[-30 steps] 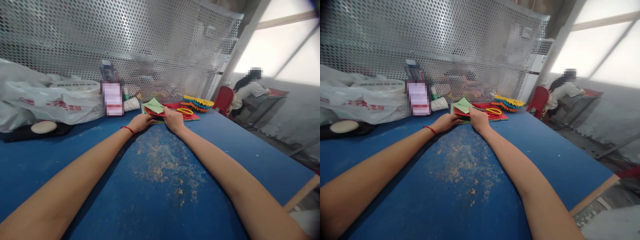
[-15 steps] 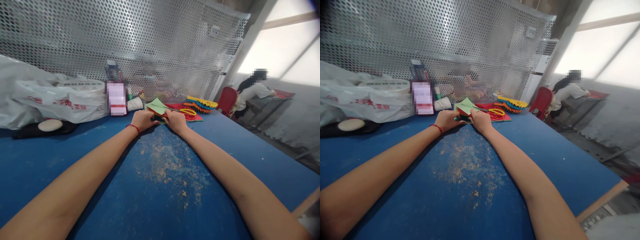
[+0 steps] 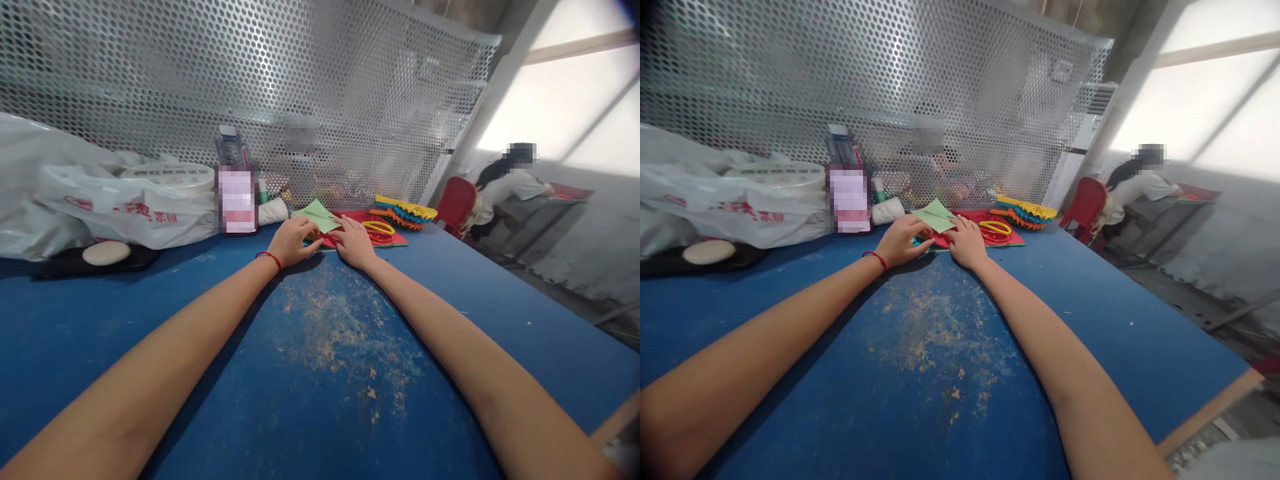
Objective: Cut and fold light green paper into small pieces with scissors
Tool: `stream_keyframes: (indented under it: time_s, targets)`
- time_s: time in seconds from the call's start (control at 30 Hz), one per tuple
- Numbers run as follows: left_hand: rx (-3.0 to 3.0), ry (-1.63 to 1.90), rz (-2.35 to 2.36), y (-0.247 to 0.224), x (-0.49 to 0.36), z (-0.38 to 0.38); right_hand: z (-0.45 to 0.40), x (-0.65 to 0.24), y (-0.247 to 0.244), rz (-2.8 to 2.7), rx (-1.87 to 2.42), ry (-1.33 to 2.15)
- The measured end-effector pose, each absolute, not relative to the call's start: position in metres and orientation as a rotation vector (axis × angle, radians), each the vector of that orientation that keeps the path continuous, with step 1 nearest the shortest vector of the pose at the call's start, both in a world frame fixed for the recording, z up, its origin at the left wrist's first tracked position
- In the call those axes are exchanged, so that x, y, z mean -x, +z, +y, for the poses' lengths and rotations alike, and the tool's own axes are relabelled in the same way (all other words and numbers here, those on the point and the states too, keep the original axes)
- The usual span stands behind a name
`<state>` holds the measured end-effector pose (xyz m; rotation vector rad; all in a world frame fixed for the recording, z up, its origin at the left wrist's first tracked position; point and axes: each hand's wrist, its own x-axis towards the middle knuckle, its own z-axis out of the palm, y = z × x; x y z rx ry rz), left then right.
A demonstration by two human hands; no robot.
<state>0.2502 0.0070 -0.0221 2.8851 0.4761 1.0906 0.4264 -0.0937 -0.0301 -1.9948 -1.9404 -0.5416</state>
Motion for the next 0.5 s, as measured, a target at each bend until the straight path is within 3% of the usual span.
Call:
stream_keyframes:
  time_s: [0.27,0.5]
  targets:
    - [-2.61,1.122,0.505,-0.024,-0.251,0.012,-0.088,-0.43,-0.037,-2.014,1.92,-0.466]
    - [-1.974,1.154,0.759,-0.035,-0.259,0.047,-0.103,-0.414,-0.018,-2.27,1.593,-0.496]
